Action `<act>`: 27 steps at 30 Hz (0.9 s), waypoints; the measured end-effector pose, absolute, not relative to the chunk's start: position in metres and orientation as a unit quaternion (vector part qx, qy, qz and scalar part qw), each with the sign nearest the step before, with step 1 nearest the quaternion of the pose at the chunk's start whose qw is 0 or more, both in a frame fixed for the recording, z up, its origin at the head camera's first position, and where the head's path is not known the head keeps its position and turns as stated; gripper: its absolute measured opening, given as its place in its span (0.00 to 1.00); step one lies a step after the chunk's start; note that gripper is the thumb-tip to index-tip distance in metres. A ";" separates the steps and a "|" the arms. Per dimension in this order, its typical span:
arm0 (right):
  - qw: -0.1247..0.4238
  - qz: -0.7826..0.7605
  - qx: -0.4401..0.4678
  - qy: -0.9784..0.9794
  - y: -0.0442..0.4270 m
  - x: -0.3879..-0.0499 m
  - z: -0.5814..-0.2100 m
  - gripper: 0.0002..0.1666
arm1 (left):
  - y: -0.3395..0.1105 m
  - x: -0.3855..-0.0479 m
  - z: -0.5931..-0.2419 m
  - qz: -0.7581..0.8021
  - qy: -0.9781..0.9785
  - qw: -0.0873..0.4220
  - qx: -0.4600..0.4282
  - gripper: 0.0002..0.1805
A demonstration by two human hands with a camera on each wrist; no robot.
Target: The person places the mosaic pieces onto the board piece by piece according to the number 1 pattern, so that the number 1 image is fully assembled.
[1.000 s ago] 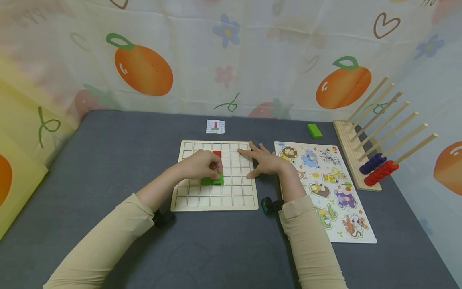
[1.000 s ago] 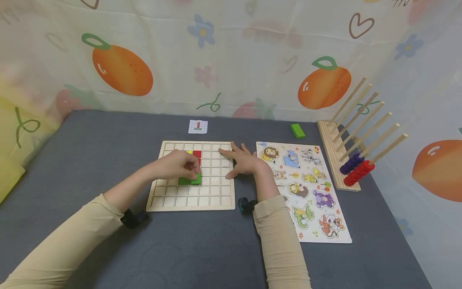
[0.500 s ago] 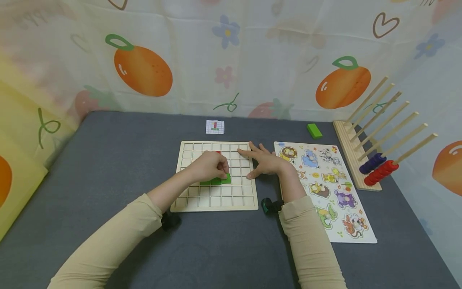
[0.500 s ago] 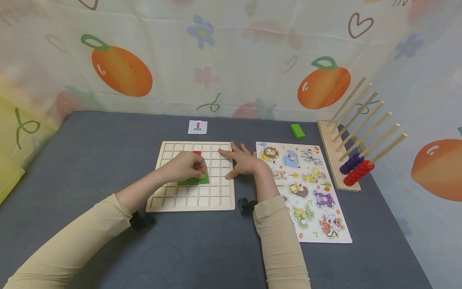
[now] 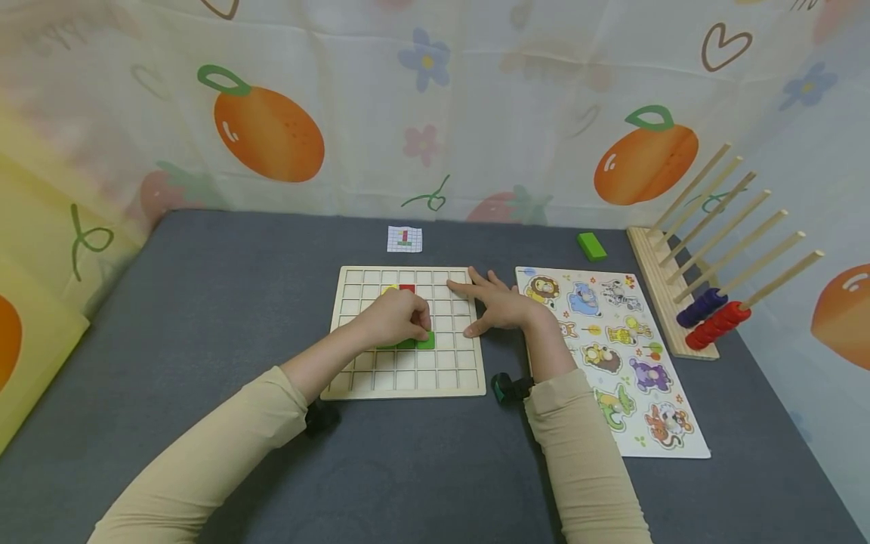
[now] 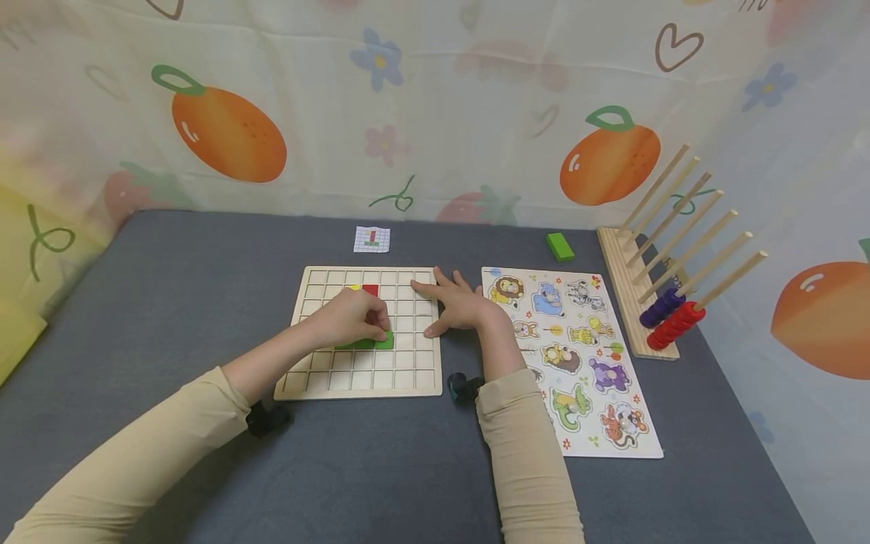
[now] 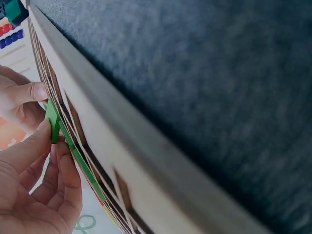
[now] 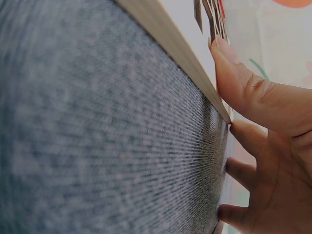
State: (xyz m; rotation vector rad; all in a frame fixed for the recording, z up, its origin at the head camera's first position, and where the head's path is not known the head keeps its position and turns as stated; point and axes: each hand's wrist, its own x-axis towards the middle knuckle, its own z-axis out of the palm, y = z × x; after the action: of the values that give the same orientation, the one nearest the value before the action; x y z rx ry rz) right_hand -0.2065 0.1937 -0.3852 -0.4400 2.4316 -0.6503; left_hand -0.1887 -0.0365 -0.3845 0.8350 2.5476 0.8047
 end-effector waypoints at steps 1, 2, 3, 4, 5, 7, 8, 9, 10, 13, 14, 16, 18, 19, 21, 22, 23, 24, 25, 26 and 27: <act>0.289 -0.244 -0.165 0.911 0.194 -0.206 -0.385 0.56 | -0.036 -0.189 -0.385 0.282 0.897 0.169 0.296 0.06; 0.288 -0.243 -0.165 0.911 0.194 -0.207 -0.386 0.56 | -0.036 -0.189 -0.385 0.279 0.898 0.166 0.296 0.06; 0.287 -0.244 -0.166 0.911 0.193 -0.207 -0.386 0.56 | -0.036 -0.189 -0.385 0.273 0.900 0.163 0.298 0.05; 0.287 -0.244 -0.167 0.911 0.193 -0.207 -0.386 0.56 | -0.036 -0.188 -0.384 0.268 0.902 0.160 0.299 0.05; 0.287 -0.244 -0.168 0.911 0.193 -0.207 -0.386 0.56 | -0.036 -0.188 -0.384 0.261 0.904 0.157 0.300 0.04; 0.286 -0.244 -0.169 0.911 0.192 -0.207 -0.387 0.56 | -0.036 -0.188 -0.383 0.250 0.908 0.151 0.301 0.03; 0.286 -0.244 -0.170 0.911 0.192 -0.207 -0.387 0.56 | -0.036 -0.188 -0.383 0.246 0.909 0.148 0.302 0.02; 0.286 -0.244 -0.170 0.911 0.192 -0.207 -0.387 0.56 | -0.036 -0.188 -0.383 0.244 0.910 0.147 0.303 0.02; 0.286 -0.243 -0.170 0.911 0.192 -0.207 -0.387 0.56 | -0.037 -0.189 -0.383 0.243 0.910 0.145 0.303 0.02; 0.284 -0.242 -0.170 0.912 0.192 -0.208 -0.387 0.56 | -0.039 -0.188 -0.383 0.242 0.911 0.140 0.302 0.03; 0.283 -0.242 -0.170 0.912 0.192 -0.208 -0.387 0.56 | -0.039 -0.188 -0.383 0.243 0.911 0.140 0.302 0.02; 0.283 -0.243 -0.171 0.912 0.192 -0.208 -0.387 0.56 | -0.041 -0.187 -0.383 0.245 0.911 0.141 0.299 0.01; 0.284 -0.244 -0.172 0.911 0.192 -0.209 -0.387 0.56 | -0.042 -0.187 -0.382 0.253 0.911 0.143 0.292 0.01; 0.284 -0.244 -0.173 0.911 0.192 -0.209 -0.388 0.56 | -0.043 -0.187 -0.381 0.256 0.911 0.141 0.290 0.01; 0.286 -0.244 -0.174 0.910 0.192 -0.210 -0.388 0.56 | -0.046 -0.187 -0.379 0.263 0.913 0.137 0.281 0.02; 0.287 -0.244 -0.173 0.910 0.192 -0.211 -0.389 0.56 | -0.048 -0.188 -0.378 0.266 0.913 0.131 0.278 0.02; 0.287 -0.243 -0.172 0.910 0.192 -0.211 -0.389 0.56 | -0.050 -0.189 -0.378 0.271 0.914 0.125 0.274 0.03; 0.288 -0.242 -0.171 0.911 0.192 -0.211 -0.389 0.56 | -0.053 -0.190 -0.377 0.274 0.915 0.116 0.273 0.03; 0.289 -0.241 -0.170 0.911 0.192 -0.211 -0.389 0.56 | -0.055 -0.191 -0.377 0.276 0.916 0.108 0.271 0.05; 0.290 -0.239 -0.168 0.911 0.192 -0.211 -0.389 0.56 | -0.058 -0.192 -0.377 0.277 0.917 0.101 0.268 0.06; 0.290 -0.237 -0.167 0.912 0.193 -0.211 -0.389 0.56 | -0.062 -0.193 -0.376 0.279 0.918 0.093 0.265 0.07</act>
State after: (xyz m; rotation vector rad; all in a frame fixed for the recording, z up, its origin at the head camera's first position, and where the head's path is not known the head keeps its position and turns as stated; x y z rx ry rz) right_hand -0.2112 0.1926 -0.3892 -0.4468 2.4325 -0.6329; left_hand -0.1933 -0.0618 -0.3765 0.7876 2.7261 0.8271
